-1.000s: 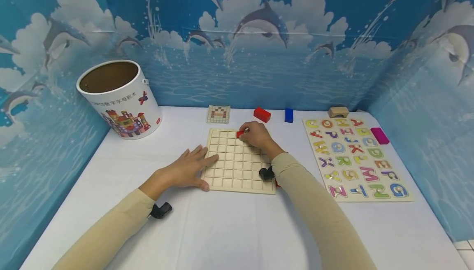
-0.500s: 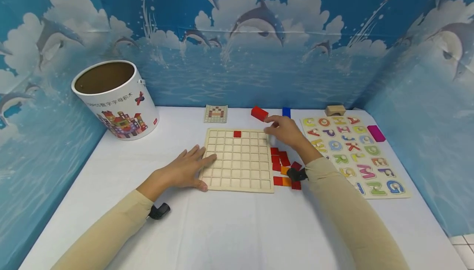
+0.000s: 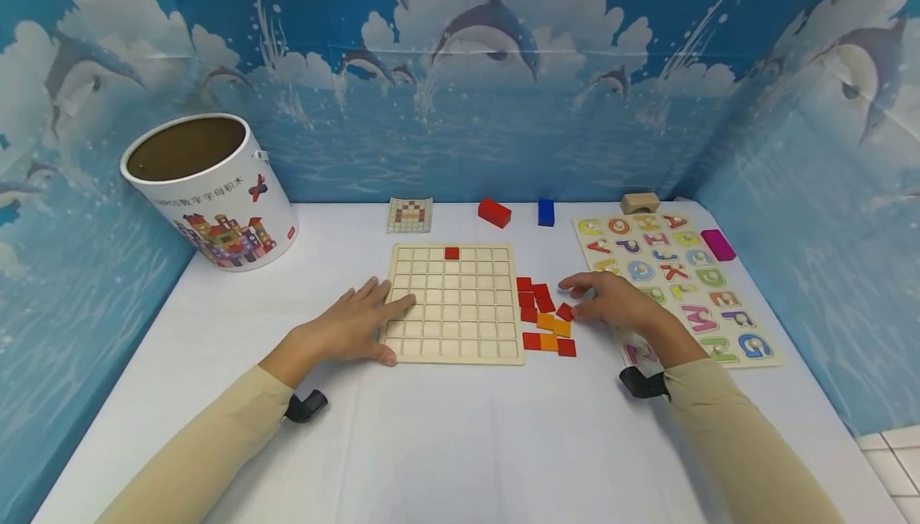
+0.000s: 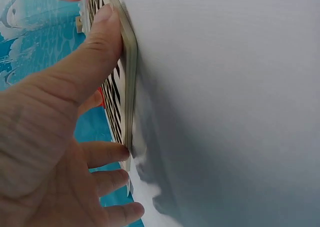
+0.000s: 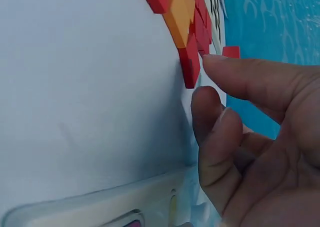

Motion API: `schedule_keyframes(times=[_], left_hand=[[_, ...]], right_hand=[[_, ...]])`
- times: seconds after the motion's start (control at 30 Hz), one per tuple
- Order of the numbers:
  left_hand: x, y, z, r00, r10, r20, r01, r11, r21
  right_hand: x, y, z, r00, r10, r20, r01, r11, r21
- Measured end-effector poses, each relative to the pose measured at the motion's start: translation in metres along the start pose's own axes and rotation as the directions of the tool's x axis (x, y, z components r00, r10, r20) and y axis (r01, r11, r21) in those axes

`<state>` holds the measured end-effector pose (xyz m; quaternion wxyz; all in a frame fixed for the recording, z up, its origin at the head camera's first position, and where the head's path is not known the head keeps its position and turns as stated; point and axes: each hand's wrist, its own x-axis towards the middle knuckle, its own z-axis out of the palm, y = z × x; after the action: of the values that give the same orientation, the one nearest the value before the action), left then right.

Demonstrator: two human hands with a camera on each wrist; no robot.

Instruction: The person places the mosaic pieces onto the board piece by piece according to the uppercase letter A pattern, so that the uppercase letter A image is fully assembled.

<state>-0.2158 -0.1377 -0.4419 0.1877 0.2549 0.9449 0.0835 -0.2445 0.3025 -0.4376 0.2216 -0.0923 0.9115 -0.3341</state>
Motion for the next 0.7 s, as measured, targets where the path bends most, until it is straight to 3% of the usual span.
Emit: schedule_keyframes(times=[0.2, 0.57, 0.7], left_hand=[[-0.001, 0.000, -0.002, 1.000, -0.009, -0.004, 0.009, 1.000, -0.012], [0.003, 0.004, -0.002, 1.000, -0.025, 0.008, 0.025, 0.998, -0.054], [0.003, 0.006, -0.002, 1.000, -0.024, 0.003, 0.024, 0.998, -0.057]], right_hand=[[-0.001, 0.001, 0.005, 0.999, -0.048, 0.015, 0.049, 0.999, -0.019], [0.005, 0.003, 0.012, 0.997, 0.017, -0.070, -0.021, 0.998, -0.062], [0.006, 0.003, 0.013, 0.993, 0.067, -0.097, -0.068, 0.998, -0.009]])
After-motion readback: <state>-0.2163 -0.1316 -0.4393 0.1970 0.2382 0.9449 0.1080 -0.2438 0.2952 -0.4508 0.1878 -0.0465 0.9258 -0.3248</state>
